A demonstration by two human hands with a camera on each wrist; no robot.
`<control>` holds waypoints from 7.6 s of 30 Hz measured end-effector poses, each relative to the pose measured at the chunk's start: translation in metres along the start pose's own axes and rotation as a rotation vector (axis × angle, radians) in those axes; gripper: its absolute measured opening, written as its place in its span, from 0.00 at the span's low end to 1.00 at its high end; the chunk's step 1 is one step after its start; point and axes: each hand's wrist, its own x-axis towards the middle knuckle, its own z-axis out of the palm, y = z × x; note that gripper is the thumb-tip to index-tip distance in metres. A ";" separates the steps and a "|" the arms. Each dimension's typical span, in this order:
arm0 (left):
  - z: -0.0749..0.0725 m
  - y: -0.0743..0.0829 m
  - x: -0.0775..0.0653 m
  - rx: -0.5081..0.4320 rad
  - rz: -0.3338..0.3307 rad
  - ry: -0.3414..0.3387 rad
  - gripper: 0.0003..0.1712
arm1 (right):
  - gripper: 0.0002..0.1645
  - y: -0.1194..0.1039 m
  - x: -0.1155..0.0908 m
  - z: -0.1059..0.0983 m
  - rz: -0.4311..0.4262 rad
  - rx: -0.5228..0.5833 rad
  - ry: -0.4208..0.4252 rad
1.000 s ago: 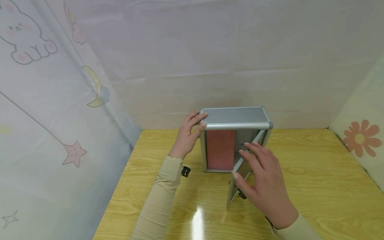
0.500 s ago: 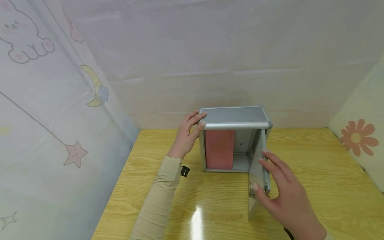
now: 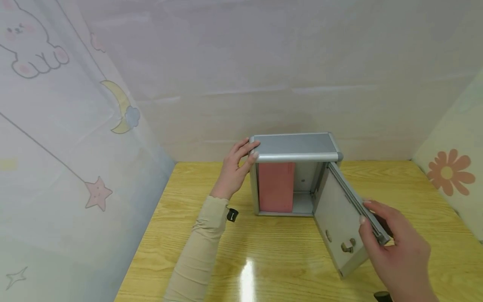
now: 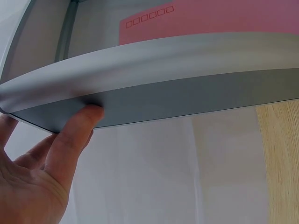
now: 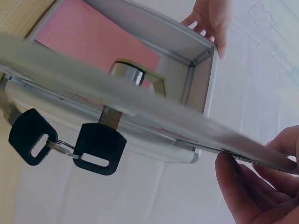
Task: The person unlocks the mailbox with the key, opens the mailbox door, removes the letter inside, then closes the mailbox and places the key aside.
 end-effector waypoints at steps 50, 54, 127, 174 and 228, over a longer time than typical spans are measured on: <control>0.003 0.000 0.000 -0.006 -0.004 -0.006 0.27 | 0.40 0.015 0.025 -0.020 -0.055 -0.163 0.108; 0.003 0.000 0.000 -0.001 -0.003 -0.005 0.25 | 0.40 0.004 0.026 -0.012 -0.127 -0.122 0.096; 0.010 -0.004 0.000 -0.002 -0.005 0.035 0.27 | 0.35 0.098 -0.011 0.206 0.473 0.267 -0.549; 0.009 -0.004 0.001 0.002 0.004 0.025 0.29 | 0.11 0.078 -0.013 0.133 0.324 0.139 -0.352; 0.009 -0.002 0.000 0.001 -0.019 0.028 0.28 | 0.14 0.051 -0.095 0.101 0.010 -0.112 -1.143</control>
